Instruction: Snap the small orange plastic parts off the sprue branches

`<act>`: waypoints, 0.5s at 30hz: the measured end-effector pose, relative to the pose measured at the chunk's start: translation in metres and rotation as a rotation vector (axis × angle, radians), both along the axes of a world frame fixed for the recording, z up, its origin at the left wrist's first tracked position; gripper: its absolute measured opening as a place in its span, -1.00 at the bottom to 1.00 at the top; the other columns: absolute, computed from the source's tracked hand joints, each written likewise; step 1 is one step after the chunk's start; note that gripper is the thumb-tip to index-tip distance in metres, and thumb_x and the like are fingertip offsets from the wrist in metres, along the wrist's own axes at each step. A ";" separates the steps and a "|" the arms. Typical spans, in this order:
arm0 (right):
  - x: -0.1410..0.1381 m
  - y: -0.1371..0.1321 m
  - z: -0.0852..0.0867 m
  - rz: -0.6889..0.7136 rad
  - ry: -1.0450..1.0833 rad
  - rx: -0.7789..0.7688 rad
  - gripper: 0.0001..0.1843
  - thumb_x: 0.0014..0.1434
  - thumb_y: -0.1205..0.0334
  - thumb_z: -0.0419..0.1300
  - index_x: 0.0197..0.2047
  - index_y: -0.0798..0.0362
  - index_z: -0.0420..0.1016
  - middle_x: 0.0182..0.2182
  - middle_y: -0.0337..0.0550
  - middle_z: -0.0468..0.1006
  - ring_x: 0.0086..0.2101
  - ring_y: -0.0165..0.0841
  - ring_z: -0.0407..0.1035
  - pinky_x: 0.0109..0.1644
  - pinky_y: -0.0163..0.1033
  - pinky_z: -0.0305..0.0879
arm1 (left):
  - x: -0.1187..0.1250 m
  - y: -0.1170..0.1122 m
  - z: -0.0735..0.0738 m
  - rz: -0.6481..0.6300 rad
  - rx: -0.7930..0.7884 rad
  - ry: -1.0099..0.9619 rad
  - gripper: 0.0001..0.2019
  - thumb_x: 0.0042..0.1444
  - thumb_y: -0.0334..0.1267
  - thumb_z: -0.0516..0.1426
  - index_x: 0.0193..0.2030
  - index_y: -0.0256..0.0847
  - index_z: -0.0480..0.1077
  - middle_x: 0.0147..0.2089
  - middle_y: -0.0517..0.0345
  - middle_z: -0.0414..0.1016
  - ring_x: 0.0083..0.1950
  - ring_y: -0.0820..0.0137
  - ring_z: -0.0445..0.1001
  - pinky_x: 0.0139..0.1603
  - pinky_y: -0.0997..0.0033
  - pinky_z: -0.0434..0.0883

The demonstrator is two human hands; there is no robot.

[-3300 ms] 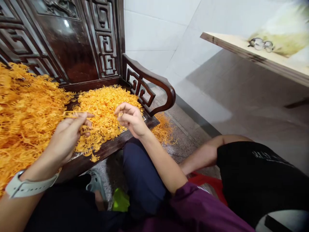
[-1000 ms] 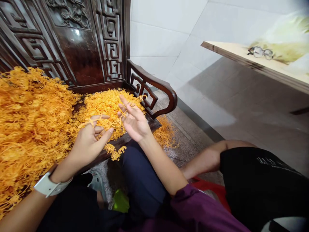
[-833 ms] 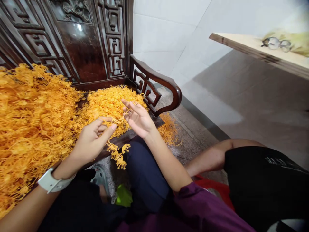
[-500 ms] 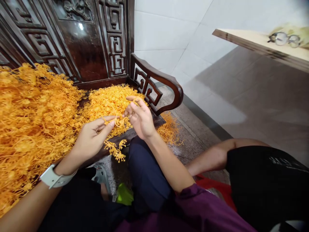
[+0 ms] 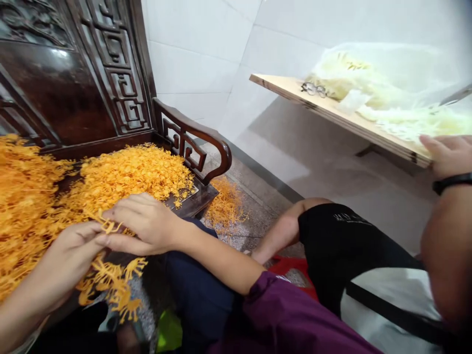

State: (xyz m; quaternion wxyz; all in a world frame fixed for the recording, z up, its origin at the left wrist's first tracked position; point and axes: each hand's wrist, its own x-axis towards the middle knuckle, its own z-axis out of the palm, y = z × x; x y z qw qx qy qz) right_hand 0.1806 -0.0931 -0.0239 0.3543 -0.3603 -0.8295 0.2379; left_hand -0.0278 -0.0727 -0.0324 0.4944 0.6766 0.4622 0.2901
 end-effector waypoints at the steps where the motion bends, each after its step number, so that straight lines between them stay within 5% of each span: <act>1: 0.001 0.001 0.000 -0.032 -0.029 0.017 -0.73 0.48 -0.06 0.02 -0.09 -0.10 0.42 0.00 -0.02 0.61 0.12 -0.11 0.46 0.37 0.04 0.27 | 0.002 -0.002 0.004 0.016 -0.017 0.001 -0.62 0.04 0.05 0.35 -0.61 -0.13 0.49 -0.55 0.15 0.46 -0.46 0.29 0.38 -0.44 0.38 0.38; 5: 0.008 0.010 -0.002 -0.235 0.118 -0.006 -0.56 0.51 -0.13 0.07 -0.36 -0.08 0.25 -0.42 -0.23 0.33 -0.31 -0.29 0.33 -0.02 -0.12 0.28 | 0.017 -0.007 0.020 0.057 -0.118 -0.012 -0.64 0.21 0.09 0.27 -0.40 -0.17 0.53 -0.50 0.19 0.47 -0.50 0.40 0.31 -0.48 0.46 0.29; 10: 0.013 0.022 -0.006 -0.457 0.536 -0.134 -0.40 0.47 -0.20 0.17 -0.47 -0.04 0.10 -0.49 -0.31 0.11 -0.44 -0.40 0.04 -0.26 -0.18 0.09 | 0.030 -0.006 0.023 -0.012 0.034 -0.021 -0.66 0.22 0.06 0.33 -0.11 -0.18 0.63 -0.12 0.03 0.68 -0.04 0.20 0.61 0.01 0.34 0.53; 15: 0.013 0.032 -0.004 -0.445 0.924 -0.447 -0.28 0.26 -0.45 0.28 -0.48 -0.06 0.08 -0.57 -0.37 0.06 -0.52 -0.44 -0.03 -0.42 -0.25 0.07 | 0.029 -0.003 0.013 -0.088 0.190 0.171 -0.70 0.22 0.01 0.34 -0.13 -0.20 0.66 -0.25 0.08 0.66 -0.20 0.24 0.58 -0.10 0.34 0.48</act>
